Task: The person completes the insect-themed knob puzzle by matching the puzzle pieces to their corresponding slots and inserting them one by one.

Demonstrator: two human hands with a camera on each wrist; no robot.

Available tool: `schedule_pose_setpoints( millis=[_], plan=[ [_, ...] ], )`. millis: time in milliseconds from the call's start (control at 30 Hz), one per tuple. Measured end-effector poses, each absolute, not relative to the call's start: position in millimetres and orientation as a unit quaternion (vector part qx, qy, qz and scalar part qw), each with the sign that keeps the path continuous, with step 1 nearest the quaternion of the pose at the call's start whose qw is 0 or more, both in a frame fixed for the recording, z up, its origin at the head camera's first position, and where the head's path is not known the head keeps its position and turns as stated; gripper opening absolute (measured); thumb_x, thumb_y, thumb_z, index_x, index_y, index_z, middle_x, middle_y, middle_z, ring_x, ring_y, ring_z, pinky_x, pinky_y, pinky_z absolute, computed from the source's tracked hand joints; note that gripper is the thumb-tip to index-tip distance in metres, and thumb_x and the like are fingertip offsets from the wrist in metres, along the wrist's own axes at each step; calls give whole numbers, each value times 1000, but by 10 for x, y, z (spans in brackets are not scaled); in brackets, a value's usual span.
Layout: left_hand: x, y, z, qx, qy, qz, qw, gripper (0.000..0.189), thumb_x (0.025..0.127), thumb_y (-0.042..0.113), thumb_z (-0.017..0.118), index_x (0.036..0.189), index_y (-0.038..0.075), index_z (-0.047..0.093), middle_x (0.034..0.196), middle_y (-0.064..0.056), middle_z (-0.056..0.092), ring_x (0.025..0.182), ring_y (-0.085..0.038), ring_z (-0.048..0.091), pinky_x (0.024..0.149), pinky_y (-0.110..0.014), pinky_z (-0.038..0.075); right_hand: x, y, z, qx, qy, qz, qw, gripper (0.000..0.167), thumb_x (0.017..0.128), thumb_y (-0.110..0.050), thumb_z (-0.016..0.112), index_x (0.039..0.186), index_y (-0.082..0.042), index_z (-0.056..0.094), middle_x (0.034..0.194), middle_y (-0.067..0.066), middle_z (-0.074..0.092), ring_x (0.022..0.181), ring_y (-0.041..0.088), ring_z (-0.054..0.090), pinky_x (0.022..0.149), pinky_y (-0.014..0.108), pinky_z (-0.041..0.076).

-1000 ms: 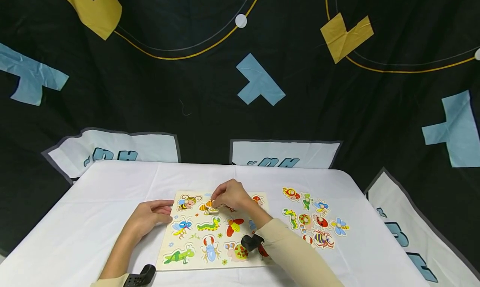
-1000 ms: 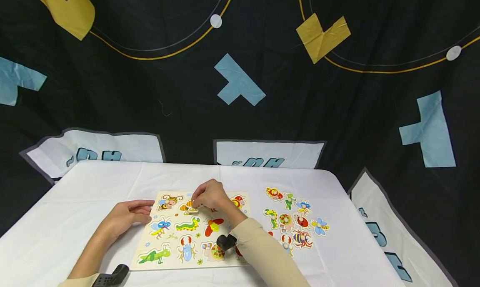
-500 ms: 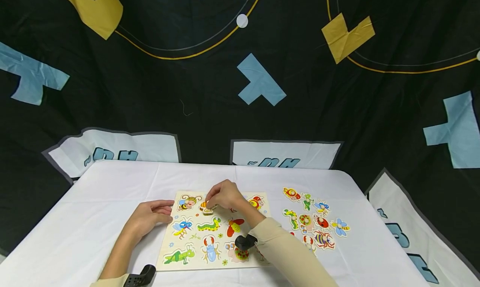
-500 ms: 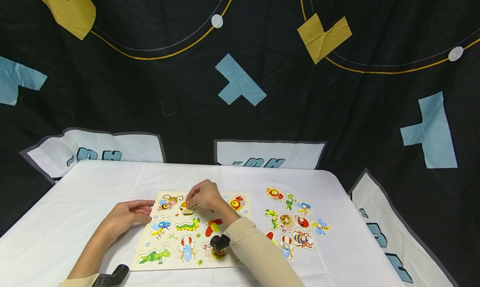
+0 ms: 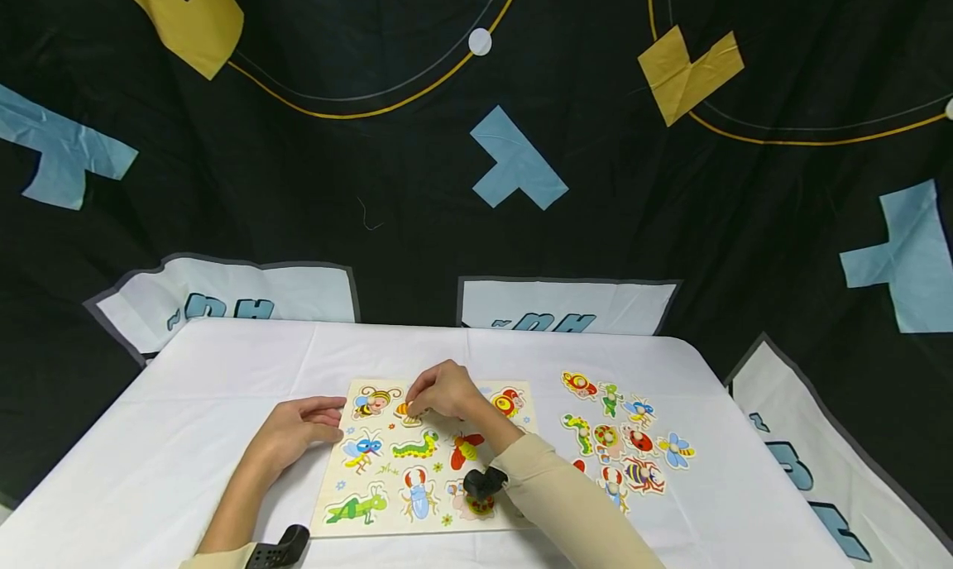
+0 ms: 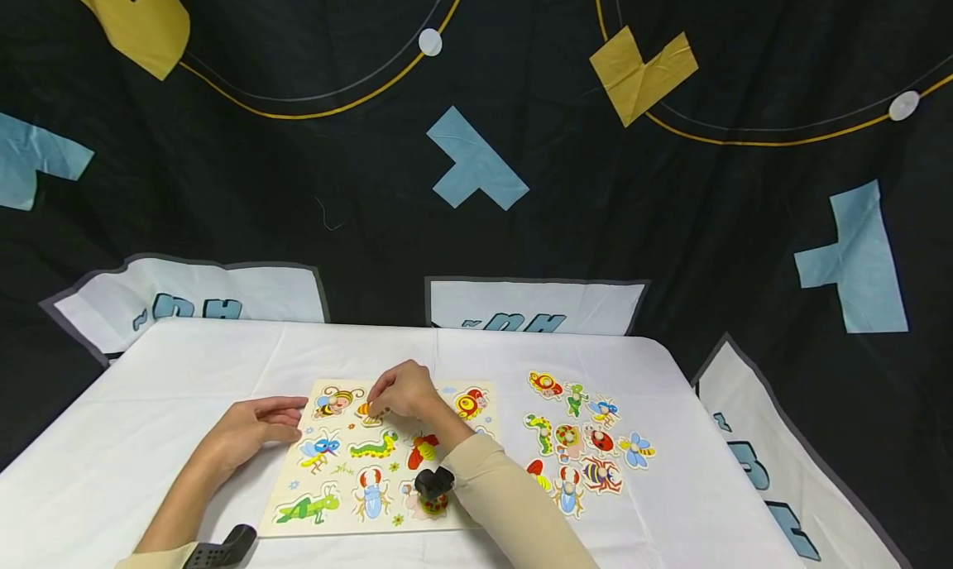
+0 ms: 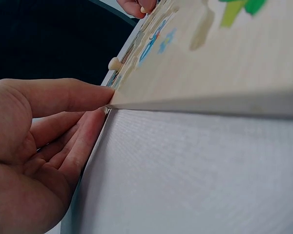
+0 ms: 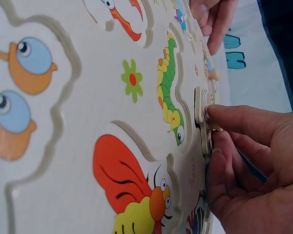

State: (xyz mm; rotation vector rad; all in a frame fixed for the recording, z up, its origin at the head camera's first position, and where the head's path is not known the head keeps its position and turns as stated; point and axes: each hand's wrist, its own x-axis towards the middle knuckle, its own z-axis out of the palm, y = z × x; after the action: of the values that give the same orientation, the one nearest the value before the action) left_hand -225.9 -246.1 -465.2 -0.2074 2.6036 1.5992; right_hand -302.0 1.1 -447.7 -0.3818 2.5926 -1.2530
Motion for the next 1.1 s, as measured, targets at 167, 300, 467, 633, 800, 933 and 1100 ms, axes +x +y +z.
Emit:
schedule_pose_setpoints(
  millis=[167, 300, 467, 633, 800, 933, 1100],
  plan=[
    [-2262, -2464, -4663, -67, 850, 521, 39, 63, 76, 5, 81, 135, -4, 61, 103, -8, 74, 87, -11, 65, 77, -21, 46, -3016, 5, -4478, -118, 885, -433, 127, 10, 74, -13, 88, 75, -16, 79, 71, -8, 72, 65, 9, 54, 54, 23, 39],
    [-2259, -2466, -4674, -71, 855, 512, 40, 63, 77, 7, 81, 136, -2, 61, 103, -6, 74, 88, -11, 65, 81, -23, 46, -3012, -1, -4481, -111, 882, -440, 130, 10, 74, -13, 88, 76, -15, 79, 73, -7, 72, 66, 10, 54, 54, 23, 38],
    [-2254, -2462, -4680, -74, 858, 507, 41, 62, 77, 8, 81, 136, 0, 62, 103, -5, 74, 89, -12, 66, 84, -26, 45, -3020, 5, -4489, -113, 881, -440, 131, 10, 74, -14, 89, 77, -16, 79, 72, -8, 72, 65, 10, 53, 53, 23, 37],
    [-2255, -2454, -4675, -75, 861, 501, 40, 61, 78, 9, 81, 136, 1, 63, 103, -4, 74, 89, -12, 66, 87, -28, 45, -3044, 21, -4497, -111, 883, -435, 135, 10, 74, -15, 89, 76, -17, 79, 73, -9, 72, 64, 11, 52, 50, 25, 34],
    [-2253, -2448, -4676, -77, 860, 502, 41, 61, 78, 8, 81, 136, 1, 63, 104, -5, 73, 90, -12, 66, 91, -35, 45, -3039, 20, -4491, -107, 885, -432, 134, 10, 74, -15, 89, 77, -17, 79, 73, -9, 71, 65, 11, 52, 51, 25, 35],
    [-2251, -2446, -4683, -78, 859, 504, 42, 61, 78, 9, 81, 135, 1, 63, 103, -5, 73, 90, -13, 65, 96, -42, 44, -3036, 22, -4499, -106, 886, -432, 132, 10, 74, -14, 89, 77, -16, 79, 72, -9, 71, 64, 11, 52, 49, 25, 34],
    [-2252, -2457, -4673, -80, 861, 502, 39, 61, 78, 9, 81, 135, 1, 63, 102, -5, 73, 89, -12, 65, 94, -41, 44, -3042, 17, -4525, -114, 876, -450, 132, 10, 74, -12, 88, 77, -14, 79, 72, -7, 72, 66, 10, 54, 54, 23, 39]
  ],
)
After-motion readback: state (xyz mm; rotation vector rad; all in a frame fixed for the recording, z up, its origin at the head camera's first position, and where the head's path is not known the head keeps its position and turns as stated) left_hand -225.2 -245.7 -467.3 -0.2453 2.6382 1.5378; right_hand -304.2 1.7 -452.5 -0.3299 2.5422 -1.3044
